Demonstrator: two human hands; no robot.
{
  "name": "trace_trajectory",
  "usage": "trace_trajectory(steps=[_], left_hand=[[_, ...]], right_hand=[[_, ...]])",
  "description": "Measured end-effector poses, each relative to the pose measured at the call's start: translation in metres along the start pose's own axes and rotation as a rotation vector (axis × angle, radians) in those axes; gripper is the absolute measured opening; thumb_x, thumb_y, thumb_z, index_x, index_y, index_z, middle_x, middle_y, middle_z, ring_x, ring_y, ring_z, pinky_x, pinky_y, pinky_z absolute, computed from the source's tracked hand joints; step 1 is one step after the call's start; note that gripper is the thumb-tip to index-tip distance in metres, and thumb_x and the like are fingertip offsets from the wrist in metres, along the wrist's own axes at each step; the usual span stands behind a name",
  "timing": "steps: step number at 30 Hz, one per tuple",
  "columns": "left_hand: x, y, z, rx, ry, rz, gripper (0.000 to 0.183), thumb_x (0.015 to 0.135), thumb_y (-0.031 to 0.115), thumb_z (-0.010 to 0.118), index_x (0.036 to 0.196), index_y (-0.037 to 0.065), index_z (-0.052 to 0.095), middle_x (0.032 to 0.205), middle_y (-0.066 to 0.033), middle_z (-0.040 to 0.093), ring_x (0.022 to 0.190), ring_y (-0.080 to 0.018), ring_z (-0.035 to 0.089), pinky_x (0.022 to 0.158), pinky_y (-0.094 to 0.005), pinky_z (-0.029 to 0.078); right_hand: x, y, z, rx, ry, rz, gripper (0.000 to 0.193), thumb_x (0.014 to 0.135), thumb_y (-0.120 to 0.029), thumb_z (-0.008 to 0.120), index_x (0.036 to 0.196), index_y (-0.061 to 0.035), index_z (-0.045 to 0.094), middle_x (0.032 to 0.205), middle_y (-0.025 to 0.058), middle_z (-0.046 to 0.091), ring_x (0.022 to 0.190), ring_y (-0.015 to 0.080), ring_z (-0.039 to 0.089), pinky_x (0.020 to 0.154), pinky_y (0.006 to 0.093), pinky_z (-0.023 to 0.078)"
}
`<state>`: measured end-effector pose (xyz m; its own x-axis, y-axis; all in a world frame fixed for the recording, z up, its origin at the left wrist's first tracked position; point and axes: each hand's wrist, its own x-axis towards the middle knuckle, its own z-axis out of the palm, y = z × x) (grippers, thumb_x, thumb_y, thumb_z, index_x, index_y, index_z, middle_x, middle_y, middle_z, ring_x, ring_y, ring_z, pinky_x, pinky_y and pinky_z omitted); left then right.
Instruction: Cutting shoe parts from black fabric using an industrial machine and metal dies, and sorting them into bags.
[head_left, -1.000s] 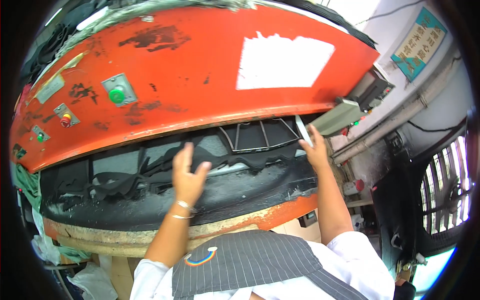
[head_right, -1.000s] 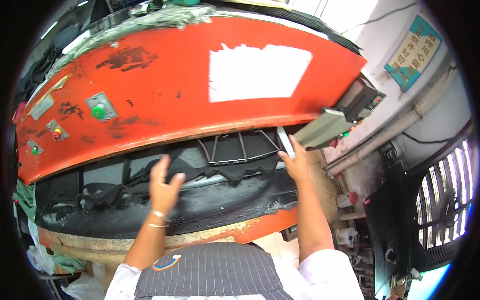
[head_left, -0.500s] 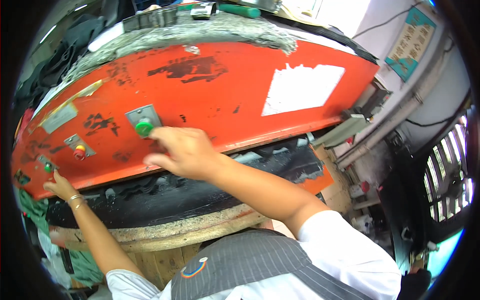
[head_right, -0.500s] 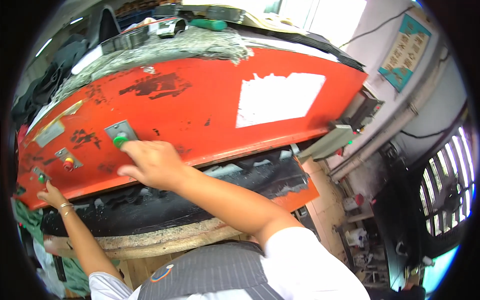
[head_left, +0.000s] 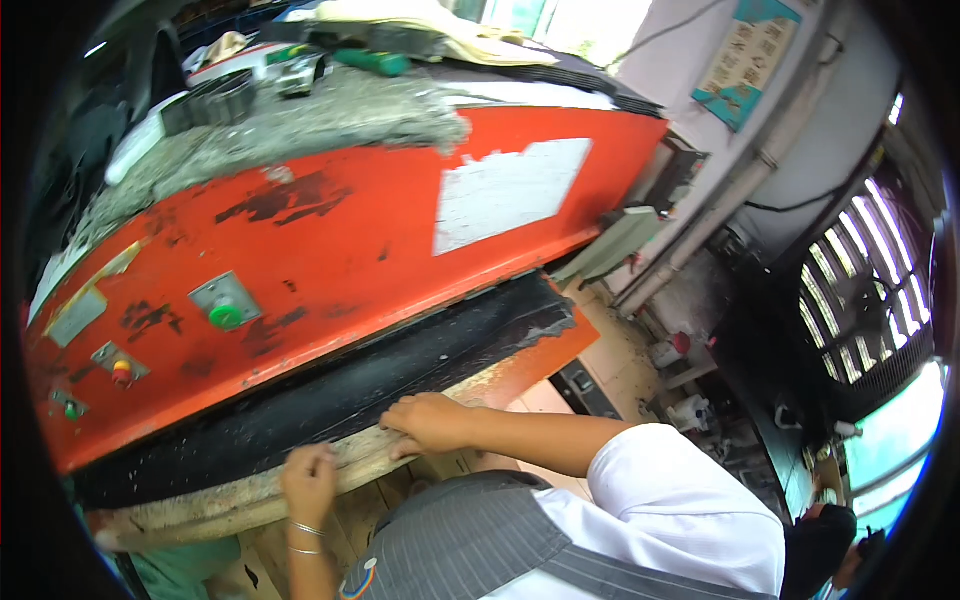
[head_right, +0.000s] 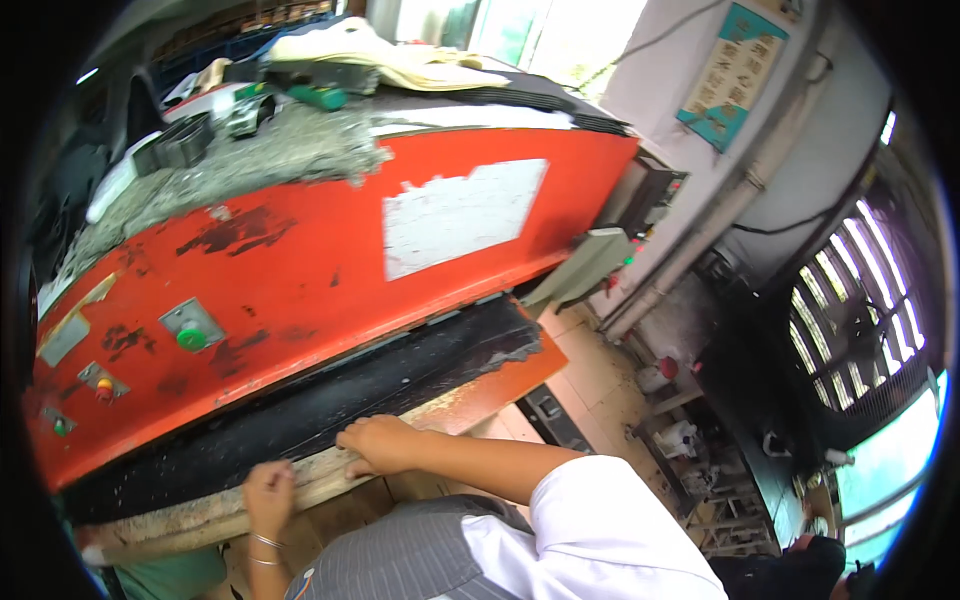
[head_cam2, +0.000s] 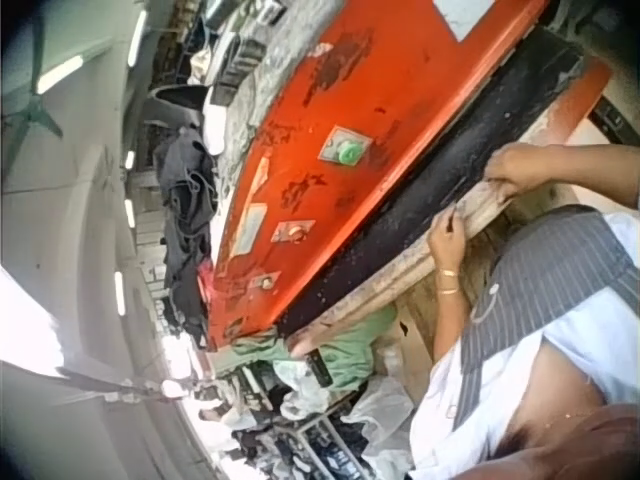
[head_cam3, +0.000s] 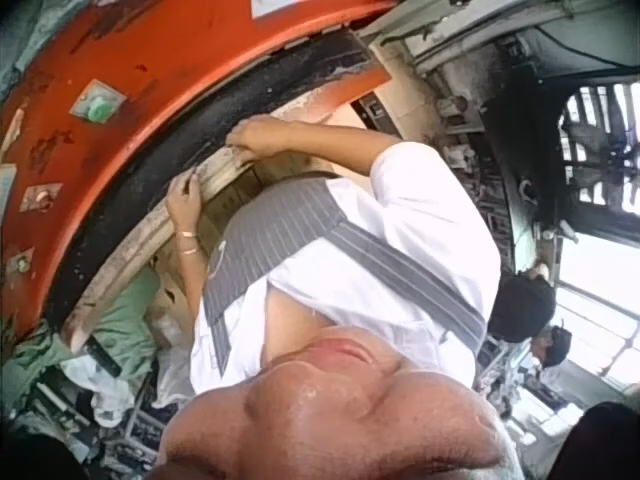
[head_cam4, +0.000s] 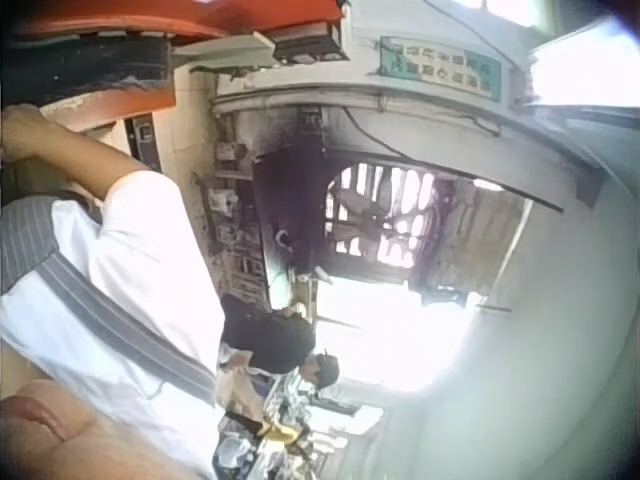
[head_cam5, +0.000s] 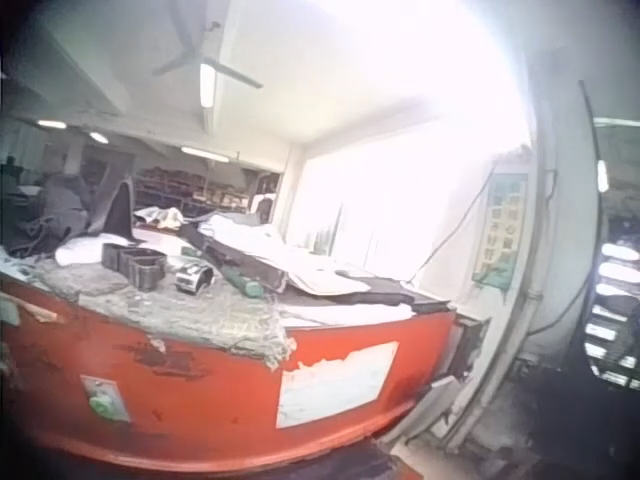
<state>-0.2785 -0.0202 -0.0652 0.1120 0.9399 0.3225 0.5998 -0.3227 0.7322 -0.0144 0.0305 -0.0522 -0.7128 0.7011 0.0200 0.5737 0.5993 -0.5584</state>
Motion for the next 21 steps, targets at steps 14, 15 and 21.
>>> trace_trajectory(steps=[14, 15, 21], left_hand=[[-0.011, 0.057, 0.128, 0.392, 0.093, 0.002, 0.015, 0.081, 0.017, 0.059, 0.076, 0.003, 0.061, 0.075, -0.0157, 0.060, 0.075, -0.0360, 0.057, 0.068, -0.0456, 0.045], [-0.012, 0.063, 0.134, 0.385, 0.070, -0.049, 0.017, 0.081, 0.018, 0.059, 0.072, 0.004, 0.060, 0.072, -0.0161, 0.060, 0.072, -0.0362, 0.057, 0.067, -0.0460, 0.045], [-0.045, 0.088, 0.133, 0.425, -0.389, -0.268, 0.031, 0.080, 0.034, 0.063, 0.070, 0.004, 0.068, 0.075, -0.0184, 0.065, 0.077, -0.0379, 0.063, 0.069, -0.0438, 0.049]], right_hand=[[-0.091, 0.051, 0.016, -0.166, 0.275, 0.174, 0.049, 0.060, -0.033, 0.083, 0.095, -0.0044, 0.063, 0.102, 0.0120, 0.057, 0.105, 0.0296, 0.053, 0.086, 0.0409, 0.046], [-0.098, 0.056, 0.021, -0.161, 0.289, 0.172, 0.049, 0.061, -0.033, 0.083, 0.095, -0.0045, 0.064, 0.102, 0.0122, 0.057, 0.105, 0.0298, 0.053, 0.085, 0.0412, 0.046], [-0.153, 0.065, 0.047, 0.019, 0.008, -0.019, 0.055, 0.068, -0.035, 0.079, 0.114, -0.0087, 0.064, 0.107, 0.0119, 0.059, 0.107, 0.0309, 0.052, 0.089, 0.0427, 0.046]])
